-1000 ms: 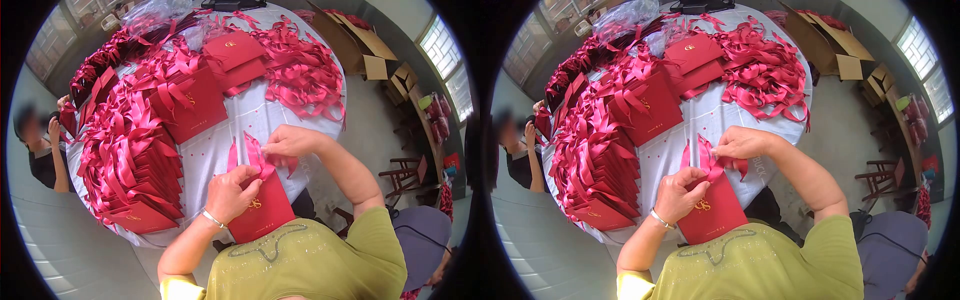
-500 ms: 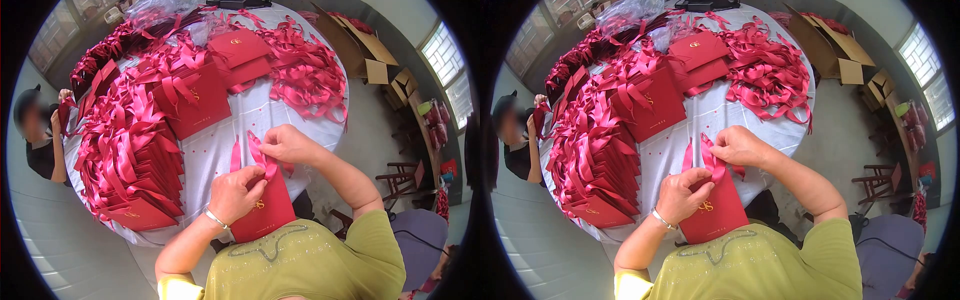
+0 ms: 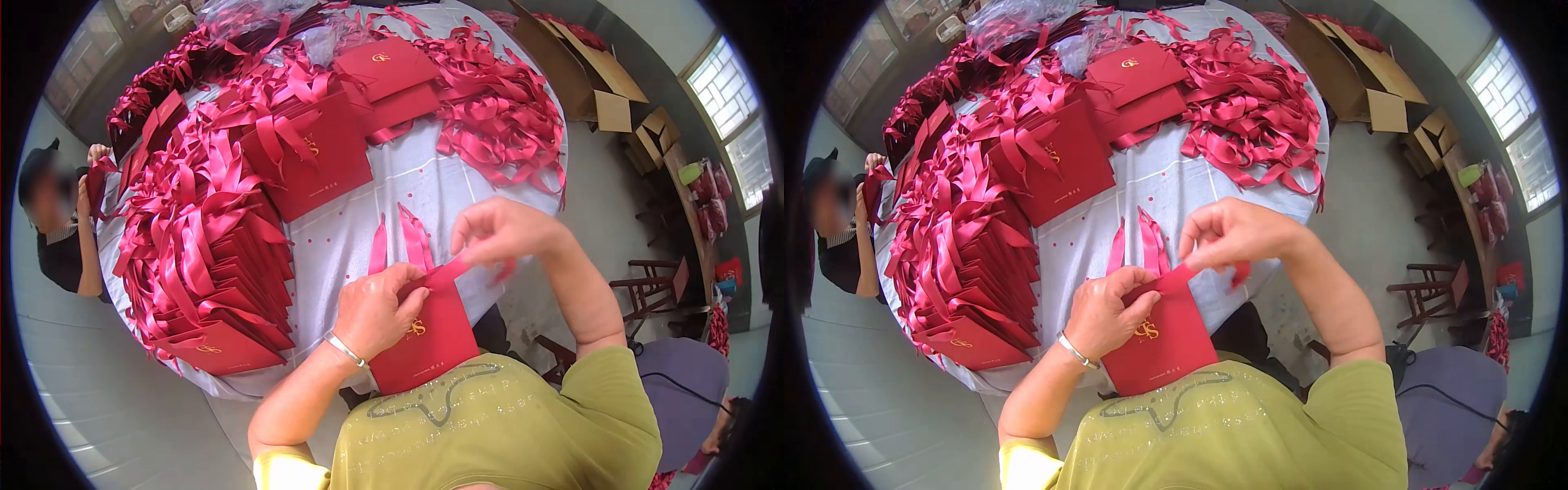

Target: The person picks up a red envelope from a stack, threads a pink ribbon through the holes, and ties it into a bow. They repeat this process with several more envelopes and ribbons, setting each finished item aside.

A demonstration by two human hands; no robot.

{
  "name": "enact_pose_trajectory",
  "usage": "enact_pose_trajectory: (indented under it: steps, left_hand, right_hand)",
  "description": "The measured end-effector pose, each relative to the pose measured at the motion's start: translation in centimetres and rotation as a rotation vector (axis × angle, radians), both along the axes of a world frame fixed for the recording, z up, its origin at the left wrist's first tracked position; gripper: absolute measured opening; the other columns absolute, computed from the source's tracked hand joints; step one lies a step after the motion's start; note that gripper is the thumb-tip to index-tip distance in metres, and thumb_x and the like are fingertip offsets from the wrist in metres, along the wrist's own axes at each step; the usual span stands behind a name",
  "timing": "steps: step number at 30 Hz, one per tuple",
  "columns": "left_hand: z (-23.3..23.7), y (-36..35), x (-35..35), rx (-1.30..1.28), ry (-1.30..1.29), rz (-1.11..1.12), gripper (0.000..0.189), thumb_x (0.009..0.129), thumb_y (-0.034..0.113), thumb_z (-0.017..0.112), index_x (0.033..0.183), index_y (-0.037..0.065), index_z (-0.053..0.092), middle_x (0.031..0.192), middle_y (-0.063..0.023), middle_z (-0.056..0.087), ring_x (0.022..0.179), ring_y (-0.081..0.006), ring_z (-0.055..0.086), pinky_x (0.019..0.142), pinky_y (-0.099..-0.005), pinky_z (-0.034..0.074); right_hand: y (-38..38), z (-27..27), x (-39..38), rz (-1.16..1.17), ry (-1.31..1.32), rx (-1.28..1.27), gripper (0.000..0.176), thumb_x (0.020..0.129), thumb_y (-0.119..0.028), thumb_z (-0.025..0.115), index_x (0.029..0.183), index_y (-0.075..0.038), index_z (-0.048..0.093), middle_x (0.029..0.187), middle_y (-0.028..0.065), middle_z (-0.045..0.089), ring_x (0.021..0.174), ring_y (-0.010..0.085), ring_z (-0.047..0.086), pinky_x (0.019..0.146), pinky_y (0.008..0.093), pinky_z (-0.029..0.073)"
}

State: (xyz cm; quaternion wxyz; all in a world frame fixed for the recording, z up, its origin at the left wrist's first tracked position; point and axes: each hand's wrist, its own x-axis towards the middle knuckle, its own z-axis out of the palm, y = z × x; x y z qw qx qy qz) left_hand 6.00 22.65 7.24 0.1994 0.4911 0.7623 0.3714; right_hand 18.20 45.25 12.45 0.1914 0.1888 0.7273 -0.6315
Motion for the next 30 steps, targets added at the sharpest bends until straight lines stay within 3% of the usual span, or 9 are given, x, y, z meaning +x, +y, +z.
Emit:
enact_pose_trajectory:
  steps: [3,5,6,8,9,14,15,30]
  left_hand:
    - [-0.3,0.2,-0.2,-0.046,-0.003,-0.006,0.023,0.084,0.023,0.074,0.099,0.005,0.070,0.081,-0.0126,0.072,0.074,-0.0280,0.071,0.068,-0.0361,0.054]
    - [-0.6,0.2,-0.3,-0.057,-0.012,-0.009,0.024,0.084,0.023,0.075,0.099,0.005,0.070,0.081,-0.0127,0.072,0.075,-0.0279,0.071,0.068,-0.0360,0.054]
    - [-0.7,0.2,-0.4,-0.047,-0.027,-0.010,0.023,0.084,0.023,0.075,0.099,0.005,0.070,0.081,-0.0126,0.072,0.075,-0.0274,0.072,0.069,-0.0356,0.054]
    - [-0.9,0.3,-0.3,-0.039,-0.040,-0.017,0.023,0.084,0.022,0.074,0.098,0.005,0.070,0.081,-0.0126,0.072,0.075,-0.0269,0.072,0.069,-0.0352,0.054]
    - [-1.0,0.3,-0.2,-0.032,-0.050,-0.014,0.022,0.085,0.021,0.074,0.100,0.005,0.071,0.082,-0.0126,0.073,0.076,-0.0265,0.072,0.069,-0.0348,0.054]
    - [-0.8,0.3,-0.1,-0.016,-0.042,-0.033,0.023,0.085,0.018,0.073,0.106,0.007,0.072,0.085,-0.0126,0.073,0.078,-0.0253,0.073,0.070,-0.0336,0.055]
    - [-0.8,0.2,-0.1,-0.027,-0.042,-0.034,0.024,0.085,0.018,0.074,0.107,0.008,0.072,0.085,-0.0126,0.074,0.078,-0.0250,0.073,0.070,-0.0335,0.055]
    - [-0.5,0.2,-0.2,-0.007,-0.060,-0.039,0.023,0.086,0.017,0.074,0.107,0.007,0.072,0.084,-0.0123,0.073,0.076,-0.0244,0.073,0.069,-0.0326,0.055]
  right_hand:
    - [-0.3,-1.1,2.4,0.073,0.338,-0.186,0.018,0.085,-0.005,0.074,0.102,0.000,0.069,0.076,-0.0001,0.067,0.063,0.0075,0.062,0.056,0.0218,0.050]
    - [-1.1,1.4,4.0,0.049,0.100,-0.091,0.018,0.083,-0.004,0.076,0.100,0.000,0.071,0.077,0.0031,0.070,0.067,0.0099,0.066,0.060,0.0233,0.050]
    - [-1.3,0.6,4.6,0.164,0.301,-0.060,0.016,0.083,-0.003,0.076,0.099,-0.001,0.072,0.079,0.0061,0.073,0.067,0.0106,0.068,0.058,0.0238,0.051]
    - [-2.8,0.5,5.5,0.211,0.428,0.048,0.015,0.088,-0.007,0.071,0.103,-0.003,0.071,0.078,0.0021,0.070,0.065,0.0055,0.062,0.056,0.0223,0.046]
    - [-3.8,0.9,5.7,0.193,0.444,0.156,0.017,0.087,-0.005,0.071,0.103,-0.003,0.070,0.080,0.0040,0.071,0.064,0.0072,0.063,0.056,0.0241,0.046]
    - [-5.5,1.1,6.8,0.212,0.609,0.137,0.013,0.083,-0.001,0.073,0.096,-0.001,0.074,0.075,0.0077,0.071,0.059,0.0154,0.067,0.053,0.0275,0.048]
    - [-5.9,1.6,6.7,0.215,0.575,0.156,0.009,0.083,0.000,0.073,0.091,-0.001,0.074,0.076,0.0082,0.072,0.060,0.0179,0.067,0.053,0.0282,0.048]
    - [-6.0,0.3,6.3,0.427,0.687,0.042,0.012,0.082,0.001,0.073,0.094,0.001,0.073,0.078,0.0103,0.073,0.064,0.0218,0.070,0.054,0.0297,0.051]
